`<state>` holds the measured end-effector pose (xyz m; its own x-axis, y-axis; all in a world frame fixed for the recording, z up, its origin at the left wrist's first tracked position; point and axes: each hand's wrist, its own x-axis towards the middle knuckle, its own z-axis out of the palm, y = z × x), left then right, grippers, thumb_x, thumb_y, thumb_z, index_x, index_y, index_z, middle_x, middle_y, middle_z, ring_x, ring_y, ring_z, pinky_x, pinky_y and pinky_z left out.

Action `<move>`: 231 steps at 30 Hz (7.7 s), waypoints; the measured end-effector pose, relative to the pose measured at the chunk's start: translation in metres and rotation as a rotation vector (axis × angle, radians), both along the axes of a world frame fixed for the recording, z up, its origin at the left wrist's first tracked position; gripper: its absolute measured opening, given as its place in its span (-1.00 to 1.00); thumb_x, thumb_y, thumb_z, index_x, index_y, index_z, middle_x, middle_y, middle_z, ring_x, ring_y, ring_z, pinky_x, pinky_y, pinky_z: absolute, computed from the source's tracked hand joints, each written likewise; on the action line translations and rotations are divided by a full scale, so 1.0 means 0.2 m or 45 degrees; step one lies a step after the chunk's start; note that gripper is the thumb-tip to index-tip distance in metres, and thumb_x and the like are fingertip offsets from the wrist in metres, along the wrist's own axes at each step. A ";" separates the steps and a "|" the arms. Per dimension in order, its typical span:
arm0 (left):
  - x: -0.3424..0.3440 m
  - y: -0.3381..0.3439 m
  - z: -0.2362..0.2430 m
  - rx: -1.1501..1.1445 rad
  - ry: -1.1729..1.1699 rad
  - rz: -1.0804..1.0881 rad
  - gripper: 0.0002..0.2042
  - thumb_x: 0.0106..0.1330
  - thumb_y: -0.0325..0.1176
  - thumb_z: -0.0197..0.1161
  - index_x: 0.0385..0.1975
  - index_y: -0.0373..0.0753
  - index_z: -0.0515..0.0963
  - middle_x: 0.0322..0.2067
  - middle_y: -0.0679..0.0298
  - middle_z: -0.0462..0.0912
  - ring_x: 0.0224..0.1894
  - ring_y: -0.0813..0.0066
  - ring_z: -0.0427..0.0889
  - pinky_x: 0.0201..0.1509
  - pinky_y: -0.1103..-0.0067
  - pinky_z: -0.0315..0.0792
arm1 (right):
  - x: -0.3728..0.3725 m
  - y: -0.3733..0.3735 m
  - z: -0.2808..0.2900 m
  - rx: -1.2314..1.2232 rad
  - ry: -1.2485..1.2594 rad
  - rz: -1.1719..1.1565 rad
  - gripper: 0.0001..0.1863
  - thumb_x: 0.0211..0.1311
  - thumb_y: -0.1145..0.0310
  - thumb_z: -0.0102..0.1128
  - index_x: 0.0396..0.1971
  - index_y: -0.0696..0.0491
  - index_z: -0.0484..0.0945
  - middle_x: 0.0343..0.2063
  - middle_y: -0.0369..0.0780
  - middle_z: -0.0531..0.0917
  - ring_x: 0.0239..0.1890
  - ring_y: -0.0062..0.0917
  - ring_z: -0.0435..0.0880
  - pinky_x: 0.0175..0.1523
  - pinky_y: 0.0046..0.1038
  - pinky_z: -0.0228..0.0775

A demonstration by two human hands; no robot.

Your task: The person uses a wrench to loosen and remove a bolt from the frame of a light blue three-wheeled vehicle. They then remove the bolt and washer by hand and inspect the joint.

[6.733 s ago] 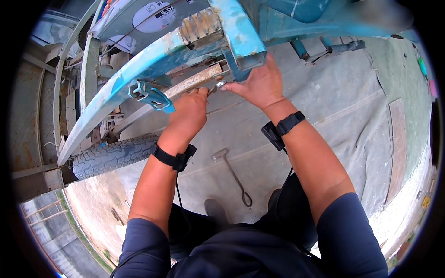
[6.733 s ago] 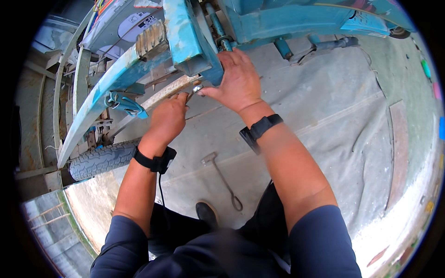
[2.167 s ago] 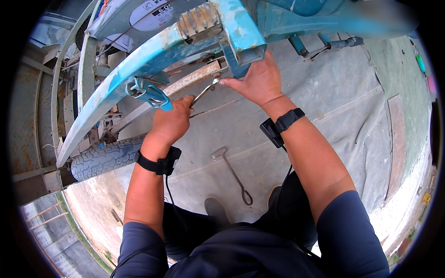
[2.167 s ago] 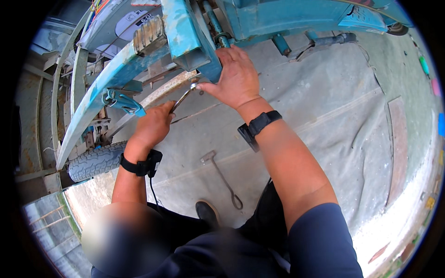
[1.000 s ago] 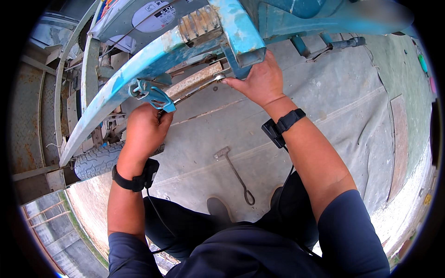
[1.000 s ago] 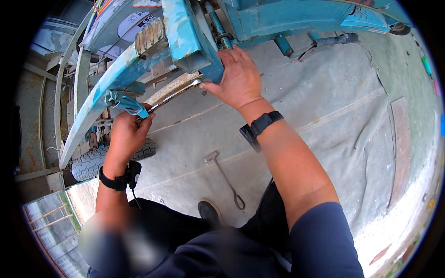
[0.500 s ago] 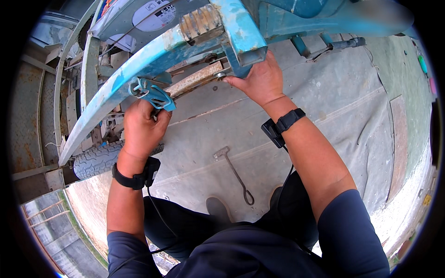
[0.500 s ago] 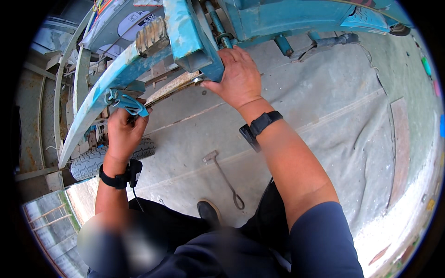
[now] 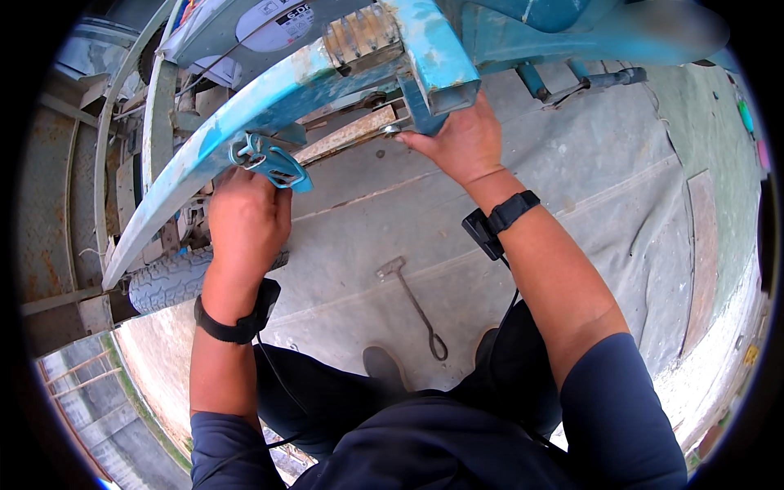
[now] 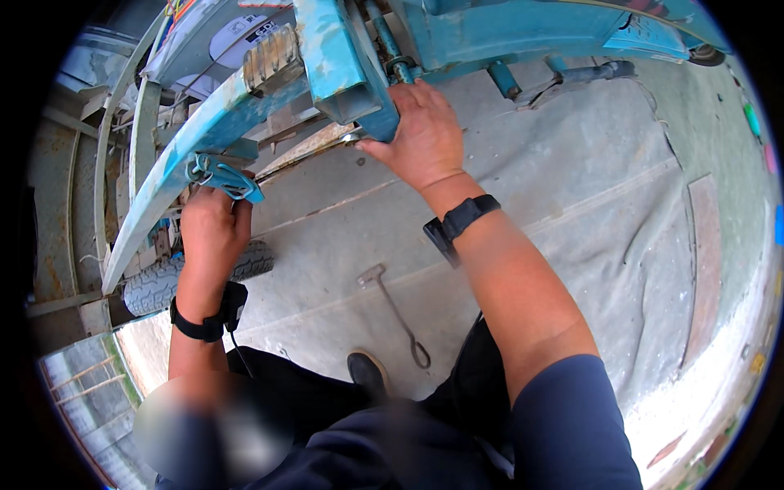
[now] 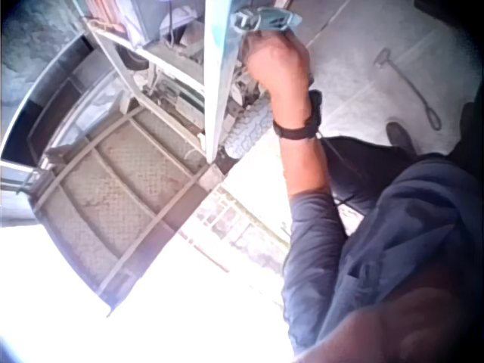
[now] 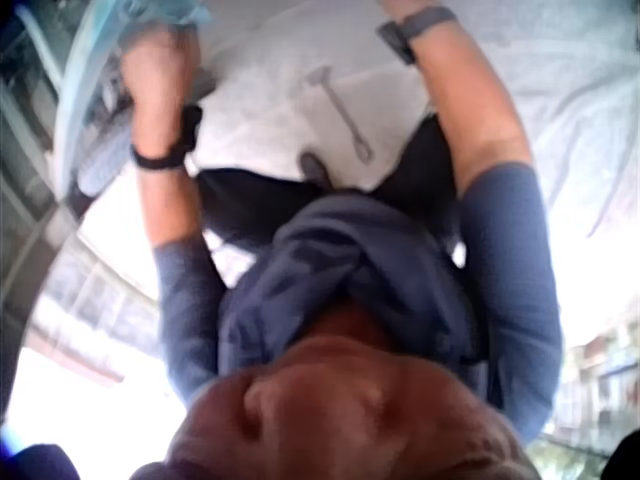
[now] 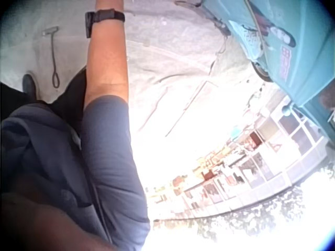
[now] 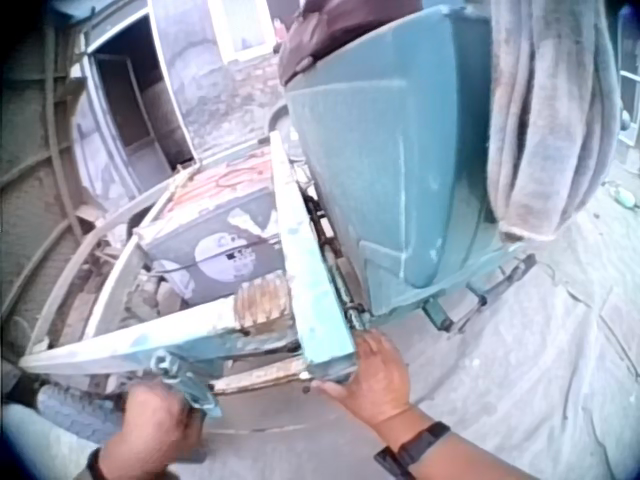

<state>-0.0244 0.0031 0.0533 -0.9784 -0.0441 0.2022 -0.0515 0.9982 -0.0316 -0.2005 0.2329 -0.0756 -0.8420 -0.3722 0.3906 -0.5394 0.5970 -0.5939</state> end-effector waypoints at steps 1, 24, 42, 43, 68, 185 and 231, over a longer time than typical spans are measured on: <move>-0.01 0.01 0.01 -0.138 0.030 -0.095 -0.77 0.29 -0.50 0.30 -0.07 -0.21 0.71 -0.25 -0.05 0.71 -0.26 -0.15 0.68 -0.19 0.17 0.56 | 0.00 0.00 0.00 0.003 -0.005 -0.003 -0.13 -0.24 -0.04 0.74 0.13 0.05 0.62 0.16 -0.17 0.68 0.37 -0.14 0.50 0.44 -0.17 0.36; 0.03 -0.02 -0.78 0.438 -0.316 0.303 -0.80 0.53 -0.29 0.19 -0.01 -0.22 0.63 -0.23 -0.04 0.69 -0.17 -0.12 0.68 -0.12 0.11 0.55 | 0.01 -0.02 0.00 -0.019 0.059 -0.018 -0.10 -0.29 -0.11 0.74 0.10 0.06 0.62 0.08 -0.12 0.71 0.33 -0.10 0.54 0.39 -0.15 0.41; -0.15 0.18 -0.60 0.173 -0.357 0.268 -0.82 0.49 -0.27 0.22 -0.22 -0.26 0.59 -0.37 -0.04 0.72 -0.31 -0.12 0.73 -0.25 0.11 0.58 | -0.01 -0.01 -0.02 -0.060 0.036 0.015 -0.12 -0.30 -0.08 0.75 0.08 0.06 0.64 0.07 -0.14 0.72 0.30 -0.08 0.56 0.38 -0.14 0.42; -0.17 0.17 -0.61 0.184 -0.372 0.259 -0.82 0.49 -0.26 0.22 -0.25 -0.26 0.58 -0.38 -0.04 0.72 -0.31 -0.11 0.73 -0.25 0.11 0.58 | -0.01 -0.01 -0.01 -0.074 0.038 0.021 -0.12 -0.31 -0.08 0.75 0.08 0.06 0.64 0.07 -0.15 0.72 0.30 -0.07 0.56 0.38 -0.13 0.42; -0.50 0.21 -0.94 0.998 -0.706 0.104 -0.77 0.45 -0.21 0.27 -0.14 -0.23 0.72 -0.27 -0.03 0.76 -0.18 -0.08 0.71 -0.03 0.18 0.54 | 0.00 -0.01 -0.03 -0.086 -0.054 0.039 -0.08 -0.34 -0.05 0.76 0.11 0.05 0.61 0.13 -0.19 0.69 0.35 -0.08 0.50 0.43 -0.14 0.37; -0.57 0.33 -0.88 1.688 -0.733 0.195 -0.81 0.48 -0.37 0.29 -0.04 -0.31 0.69 -0.23 0.33 0.73 -0.24 0.55 0.58 -0.10 0.51 0.50 | -0.01 0.01 -0.02 -0.038 0.038 0.033 -0.11 -0.30 -0.03 0.74 0.13 0.00 0.61 0.15 -0.22 0.67 0.36 -0.11 0.50 0.47 -0.20 0.35; -0.13 0.15 -0.18 -0.027 -0.031 -0.022 -0.88 0.37 -0.33 0.37 -0.19 -0.18 0.65 -0.36 0.15 0.66 -0.31 0.03 0.69 -0.26 0.21 0.52 | 0.00 0.01 0.01 0.024 0.016 0.064 -0.14 -0.22 0.01 0.74 0.16 0.03 0.60 0.17 -0.21 0.66 0.38 -0.14 0.48 0.46 -0.21 0.35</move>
